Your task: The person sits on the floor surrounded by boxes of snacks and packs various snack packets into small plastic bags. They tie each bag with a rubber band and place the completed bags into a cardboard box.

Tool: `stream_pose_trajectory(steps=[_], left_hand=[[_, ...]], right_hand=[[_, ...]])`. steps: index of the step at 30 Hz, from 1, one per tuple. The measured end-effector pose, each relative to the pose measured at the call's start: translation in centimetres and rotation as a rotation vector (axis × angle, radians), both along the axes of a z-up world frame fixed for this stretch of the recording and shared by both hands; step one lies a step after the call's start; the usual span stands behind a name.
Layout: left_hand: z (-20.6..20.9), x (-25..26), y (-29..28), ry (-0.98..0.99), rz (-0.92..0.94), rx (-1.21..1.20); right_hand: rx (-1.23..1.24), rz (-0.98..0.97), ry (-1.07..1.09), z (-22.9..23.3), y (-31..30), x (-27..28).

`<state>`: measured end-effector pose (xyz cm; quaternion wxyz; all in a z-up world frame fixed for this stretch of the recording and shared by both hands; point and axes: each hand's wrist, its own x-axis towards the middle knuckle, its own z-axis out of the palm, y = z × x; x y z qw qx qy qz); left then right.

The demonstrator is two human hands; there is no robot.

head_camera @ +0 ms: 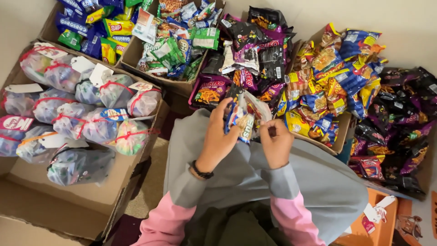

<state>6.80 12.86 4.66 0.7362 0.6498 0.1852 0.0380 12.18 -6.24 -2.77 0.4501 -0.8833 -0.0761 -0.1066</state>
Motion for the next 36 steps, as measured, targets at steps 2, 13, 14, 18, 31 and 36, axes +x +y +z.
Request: stream_pose_trajectory(steps=[2, 13, 14, 18, 31, 36], left_hand=[[1.3, -0.6, 0.1, 0.07, -0.023, -0.019], [-4.9, 1.9, -2.2, -0.001, -0.101, 0.237], [-4.7, 1.6, -2.4, -0.003, -0.108, 0.237], [-2.3, 0.0, -2.8, -0.088, -0.274, 0.593], [7.9, -10.5, 2.2, -0.403, 0.008, 1.13], [2.6, -11.1, 3.4, -0.292, -0.189, 1.121]], right_hand=[[-0.044, -0.008, -0.016, 0.4, 0.1, -0.6], [0.056, 0.107, -0.06, 3.2, -0.1, -5.1], [0.055, 0.1, -0.061, 3.8, -0.5, -5.2], [0.167, 0.212, -0.121, 6.2, -2.0, -5.8], [0.891, 0.637, 0.012, 8.1, 2.4, -8.3], [0.604, 0.531, 0.053, 3.6, 2.5, -8.1]])
